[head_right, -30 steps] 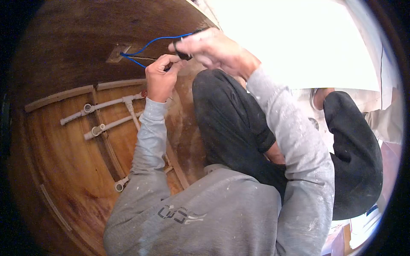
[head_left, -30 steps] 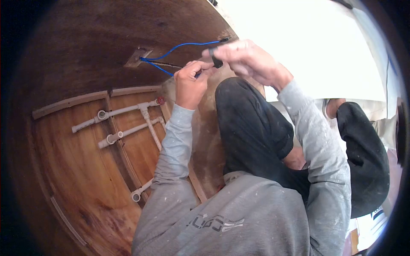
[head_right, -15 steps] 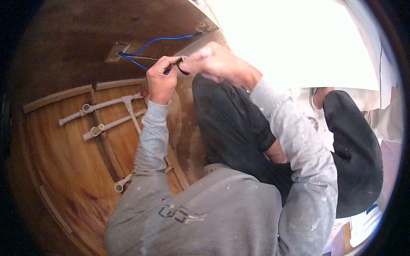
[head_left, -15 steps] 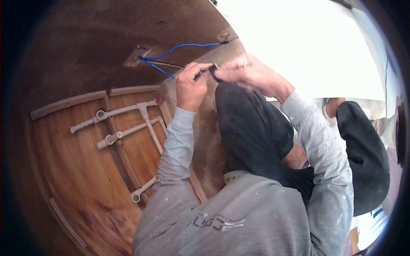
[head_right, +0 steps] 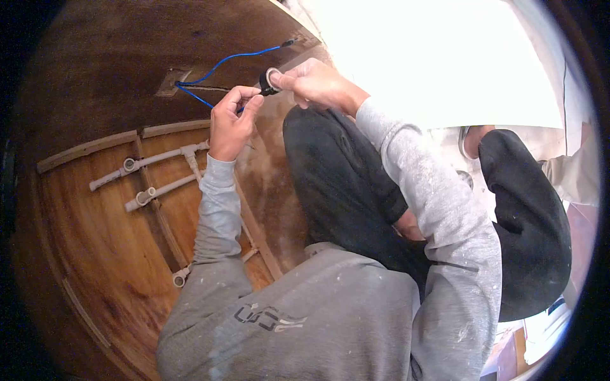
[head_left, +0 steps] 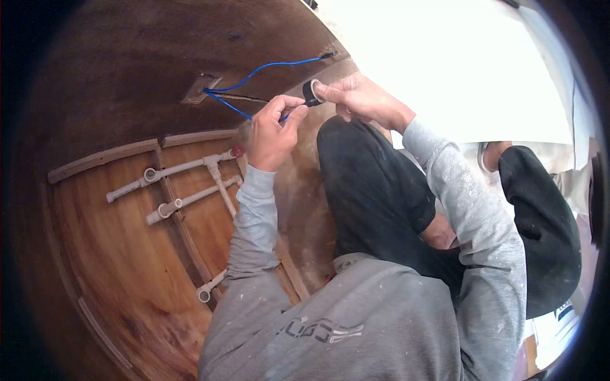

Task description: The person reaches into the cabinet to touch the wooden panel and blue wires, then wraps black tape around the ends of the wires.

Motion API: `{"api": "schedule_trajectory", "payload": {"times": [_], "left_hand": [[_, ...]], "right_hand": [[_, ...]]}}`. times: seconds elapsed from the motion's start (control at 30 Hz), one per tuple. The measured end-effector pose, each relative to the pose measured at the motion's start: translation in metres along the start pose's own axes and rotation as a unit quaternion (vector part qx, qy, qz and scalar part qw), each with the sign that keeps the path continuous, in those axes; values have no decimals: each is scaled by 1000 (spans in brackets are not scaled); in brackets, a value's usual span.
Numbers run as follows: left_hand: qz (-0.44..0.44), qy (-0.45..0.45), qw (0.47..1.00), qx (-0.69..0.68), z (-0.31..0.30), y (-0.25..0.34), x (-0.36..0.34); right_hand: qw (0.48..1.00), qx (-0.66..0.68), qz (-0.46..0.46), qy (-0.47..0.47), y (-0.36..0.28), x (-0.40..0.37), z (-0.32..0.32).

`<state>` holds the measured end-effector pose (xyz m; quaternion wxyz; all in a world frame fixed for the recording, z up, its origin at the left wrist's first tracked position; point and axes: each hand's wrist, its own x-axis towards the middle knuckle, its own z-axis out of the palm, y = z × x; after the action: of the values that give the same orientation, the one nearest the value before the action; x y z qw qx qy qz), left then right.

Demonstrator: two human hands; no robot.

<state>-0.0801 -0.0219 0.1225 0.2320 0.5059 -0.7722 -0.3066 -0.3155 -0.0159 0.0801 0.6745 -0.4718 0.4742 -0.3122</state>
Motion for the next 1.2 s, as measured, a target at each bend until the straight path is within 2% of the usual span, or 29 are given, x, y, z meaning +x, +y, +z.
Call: {"api": "schedule_trajectory", "payload": {"times": [0.07,0.17,0.27,0.3,0.4,0.5,0.6,0.73,0.8,0.9,1.0,1.1,1.2], "left_hand": [[-9,-1,1000,-12,2,3,1],[-14,44,998,-40,9,15,1],[159,115,974,116,21,14,6],[193,110,962,157,22,13,4],[266,183,921,217,30,16,2],[274,199,917,210,34,8,4],[133,162,969,134,33,13,7],[50,67,996,24,29,15,8],[33,27,999,-22,22,19,12],[69,-1,996,55,13,27,15],[167,48,977,119,26,18,16],[171,96,965,176,44,14,13],[151,125,957,212,51,8,12]], "right_hand": [[989,-131,-61,11,15,4,-1],[979,-121,-156,45,27,-3,8],[948,-218,-202,113,18,-23,21],[925,-208,-272,163,18,-22,27],[901,-271,-248,230,16,-26,34],[869,-284,-312,259,11,-23,38],[861,-226,-392,233,17,-30,49],[888,-190,-362,210,20,-36,49],[891,-229,-320,227,15,-34,41],[900,-246,-287,218,11,-27,32],[914,-209,-260,232,17,-25,33],[940,-152,-177,249,16,-14,36],[950,-155,-176,207,12,-2,28]]}}
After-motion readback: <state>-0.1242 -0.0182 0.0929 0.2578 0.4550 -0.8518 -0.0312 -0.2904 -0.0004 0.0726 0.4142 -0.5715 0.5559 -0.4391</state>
